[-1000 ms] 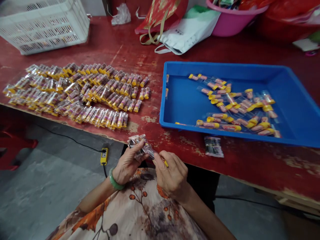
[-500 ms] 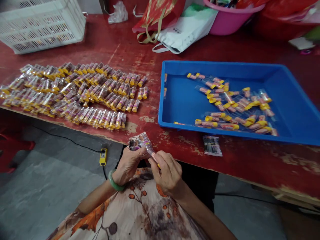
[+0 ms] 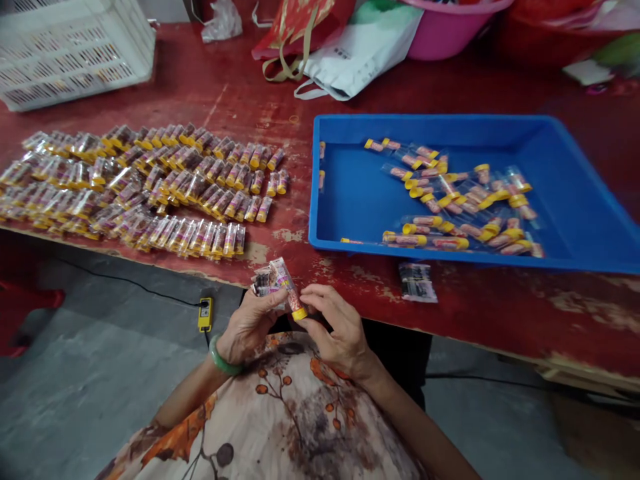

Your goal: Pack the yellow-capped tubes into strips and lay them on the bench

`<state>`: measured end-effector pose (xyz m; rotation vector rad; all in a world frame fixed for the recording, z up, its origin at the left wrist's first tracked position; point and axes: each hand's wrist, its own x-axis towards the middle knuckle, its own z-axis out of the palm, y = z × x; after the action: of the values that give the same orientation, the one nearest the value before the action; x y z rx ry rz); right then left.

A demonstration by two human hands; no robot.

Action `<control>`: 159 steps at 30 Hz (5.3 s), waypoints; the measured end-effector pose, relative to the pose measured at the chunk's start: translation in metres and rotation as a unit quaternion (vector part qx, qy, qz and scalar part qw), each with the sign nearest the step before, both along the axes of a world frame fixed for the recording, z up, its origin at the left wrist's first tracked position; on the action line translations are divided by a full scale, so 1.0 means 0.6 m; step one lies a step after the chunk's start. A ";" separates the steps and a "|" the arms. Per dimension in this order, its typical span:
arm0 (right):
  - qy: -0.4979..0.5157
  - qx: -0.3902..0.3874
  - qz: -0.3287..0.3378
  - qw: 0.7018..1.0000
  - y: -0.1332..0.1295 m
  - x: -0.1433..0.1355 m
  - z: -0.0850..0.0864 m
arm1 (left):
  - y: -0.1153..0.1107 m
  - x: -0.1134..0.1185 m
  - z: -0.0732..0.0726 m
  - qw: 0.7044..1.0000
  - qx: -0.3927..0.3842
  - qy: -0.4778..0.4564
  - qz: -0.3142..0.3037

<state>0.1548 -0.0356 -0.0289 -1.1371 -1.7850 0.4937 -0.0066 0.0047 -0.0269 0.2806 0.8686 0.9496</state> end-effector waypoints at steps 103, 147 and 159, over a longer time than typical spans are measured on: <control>-0.035 0.120 -0.045 0.991 0.002 -0.035 0.001 | -0.035 -0.001 0.018 0.997 -0.022 -0.034 -0.058; 0.444 -0.478 0.033 0.757 0.190 -0.102 0.043 | 0.018 -0.094 -0.038 0.978 -0.023 0.004 0.208; 0.399 -0.469 0.014 0.788 0.168 -0.149 0.009 | 0.013 -0.072 -0.026 0.991 0.019 0.041 0.128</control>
<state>0.0656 0.0650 -0.0232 -1.2260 -0.7451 1.7188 -0.0495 0.0127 -0.0424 0.2463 0.9779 1.2007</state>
